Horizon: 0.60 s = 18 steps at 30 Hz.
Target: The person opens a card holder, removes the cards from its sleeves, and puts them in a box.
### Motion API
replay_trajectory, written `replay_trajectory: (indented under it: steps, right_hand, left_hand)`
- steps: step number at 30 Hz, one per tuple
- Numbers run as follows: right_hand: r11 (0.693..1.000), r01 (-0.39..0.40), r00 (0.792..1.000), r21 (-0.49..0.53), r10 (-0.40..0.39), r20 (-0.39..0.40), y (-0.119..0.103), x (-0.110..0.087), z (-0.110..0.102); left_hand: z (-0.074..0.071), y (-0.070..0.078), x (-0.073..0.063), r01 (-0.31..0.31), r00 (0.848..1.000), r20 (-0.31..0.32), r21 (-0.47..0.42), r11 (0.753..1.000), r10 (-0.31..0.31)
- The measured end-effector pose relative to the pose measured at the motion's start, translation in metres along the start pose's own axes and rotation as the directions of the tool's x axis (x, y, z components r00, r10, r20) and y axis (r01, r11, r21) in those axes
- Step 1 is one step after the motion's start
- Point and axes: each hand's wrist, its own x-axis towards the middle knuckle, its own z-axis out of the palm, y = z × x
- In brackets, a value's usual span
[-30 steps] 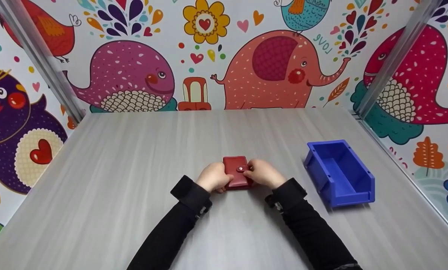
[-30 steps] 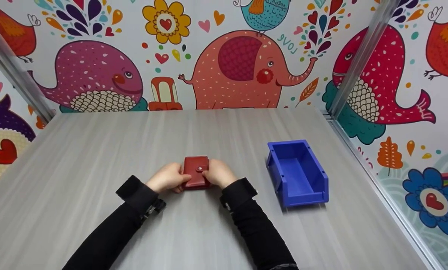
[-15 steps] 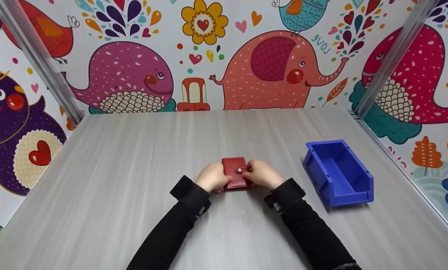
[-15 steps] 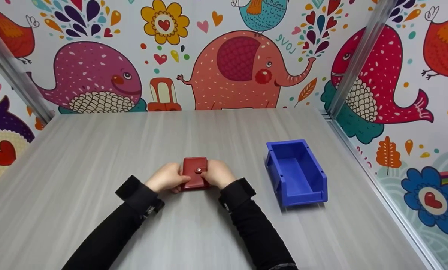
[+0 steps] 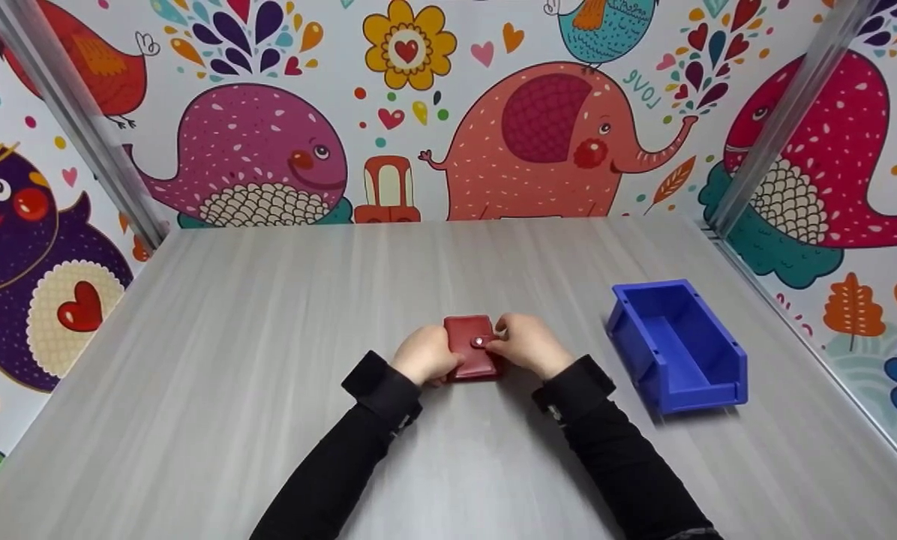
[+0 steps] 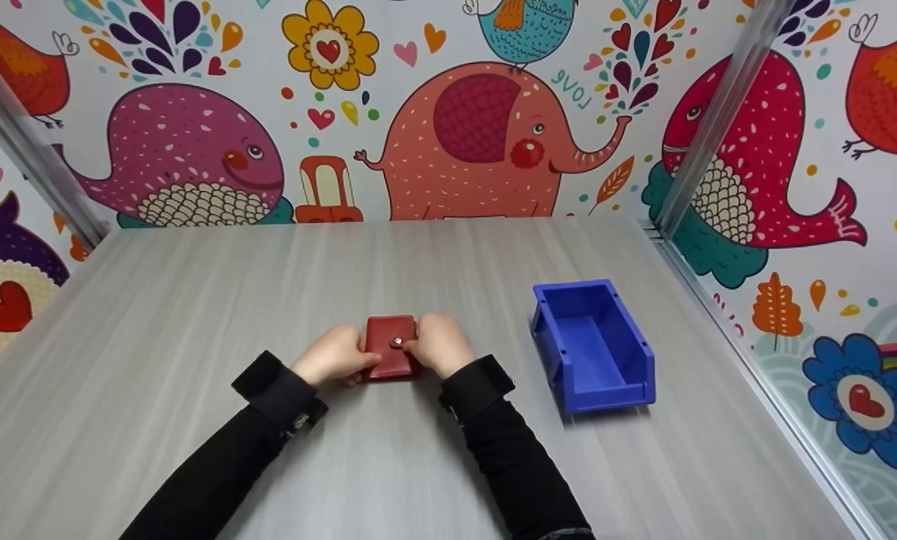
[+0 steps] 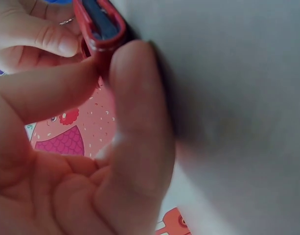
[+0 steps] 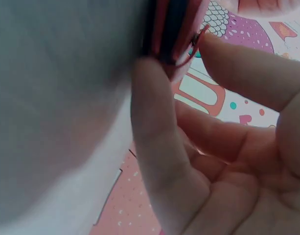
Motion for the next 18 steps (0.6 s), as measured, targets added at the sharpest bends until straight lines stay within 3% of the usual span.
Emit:
replay_trajectory:
  steps: [7, 11, 18]
  right_hand:
    - [0.997, 0.069, 0.990, -0.022, -0.072, -0.120, -0.003, 0.001, -0.002]
    - [0.990, 0.122, 0.982, -0.063, -0.130, -0.138, -0.006, 0.001, 0.002]
    - [0.982, 0.146, 0.979, -0.117, -0.160, -0.129, -0.010, 0.001, 0.008]
  left_hand:
    - [0.000, -0.002, 0.000, 0.000, 1.000, 0.000, -0.023, 1.000, 0.000]
    - [-0.001, -0.002, 0.000, -0.015, 1.000, -0.006, -0.014, 1.000, 0.015]
    - [-0.002, -0.002, 0.000, -0.012, 1.000, -0.007, -0.025, 1.000, 0.012]
